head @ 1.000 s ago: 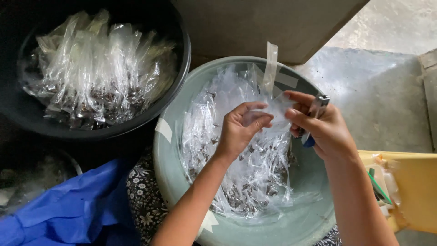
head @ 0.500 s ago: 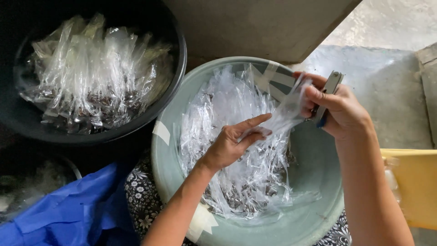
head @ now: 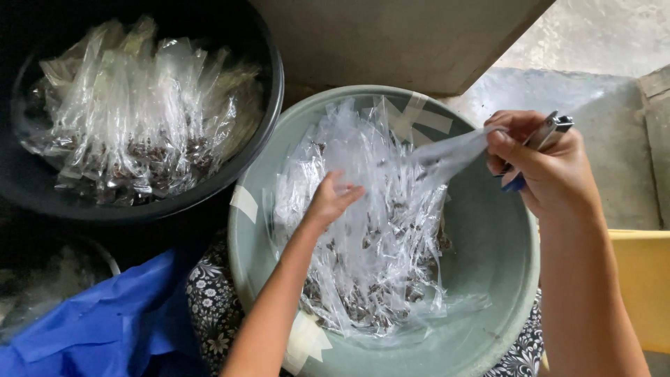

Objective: Stapling small plastic bags to seal them or attach labels.

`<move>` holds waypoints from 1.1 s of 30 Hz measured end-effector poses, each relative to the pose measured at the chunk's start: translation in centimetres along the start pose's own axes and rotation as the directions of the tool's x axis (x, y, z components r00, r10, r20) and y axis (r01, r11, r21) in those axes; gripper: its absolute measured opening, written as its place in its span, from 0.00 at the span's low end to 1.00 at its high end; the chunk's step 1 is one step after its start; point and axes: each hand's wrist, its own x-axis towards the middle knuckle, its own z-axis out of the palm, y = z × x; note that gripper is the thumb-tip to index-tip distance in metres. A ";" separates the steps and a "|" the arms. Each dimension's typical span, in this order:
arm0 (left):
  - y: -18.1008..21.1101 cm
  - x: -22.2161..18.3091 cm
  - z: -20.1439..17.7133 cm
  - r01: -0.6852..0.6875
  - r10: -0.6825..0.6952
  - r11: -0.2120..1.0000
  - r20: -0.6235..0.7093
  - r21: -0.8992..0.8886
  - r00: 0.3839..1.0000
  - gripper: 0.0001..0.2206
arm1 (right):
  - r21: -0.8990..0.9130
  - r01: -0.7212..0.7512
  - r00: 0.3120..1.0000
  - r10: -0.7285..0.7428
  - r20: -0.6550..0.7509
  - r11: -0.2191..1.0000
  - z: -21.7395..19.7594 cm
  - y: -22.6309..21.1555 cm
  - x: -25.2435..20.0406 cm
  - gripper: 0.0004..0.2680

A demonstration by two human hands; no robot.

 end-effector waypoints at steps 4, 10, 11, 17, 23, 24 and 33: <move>-3.9 2.1 2.7 0.026 -0.032 0.997 -0.075 -0.079 0.997 0.20 | -0.156 0.038 0.998 -0.046 -0.049 0.987 -1.0 -0.3 -0.1 0.05; -1.0 2.3 2.0 -0.173 0.184 0.983 -0.257 0.062 0.949 0.16 | -0.439 0.185 0.975 -0.221 -0.032 0.879 -1.7 0.5 -1.7 0.04; 0.4 1.8 1.7 -0.277 0.268 0.961 -0.216 -0.011 0.939 0.14 | -0.415 0.151 0.981 -0.186 -0.047 0.897 -1.7 1.1 -1.9 0.05; 9.3 -4.0 1.3 -0.379 0.422 0.847 0.036 -0.374 0.906 0.10 | -0.216 -0.067 0.997 0.073 0.019 0.974 2.5 2.3 -1.6 0.14; 13.2 -8.4 0.7 -0.376 0.459 0.870 0.244 -0.320 0.854 0.16 | -0.100 -0.162 0.973 0.176 0.152 0.982 5.5 0.8 -1.5 0.20; 13.7 -9.1 0.5 -0.380 0.444 0.884 0.237 -0.271 0.864 0.18 | -0.112 -0.146 0.974 0.163 0.159 0.983 5.9 0.4 -1.6 0.19; 15.0 -10.8 1.1 -0.467 0.502 0.857 0.148 -0.218 0.852 0.23 | -0.055 -0.139 0.978 0.146 0.148 0.989 7.0 -0.6 -2.4 0.19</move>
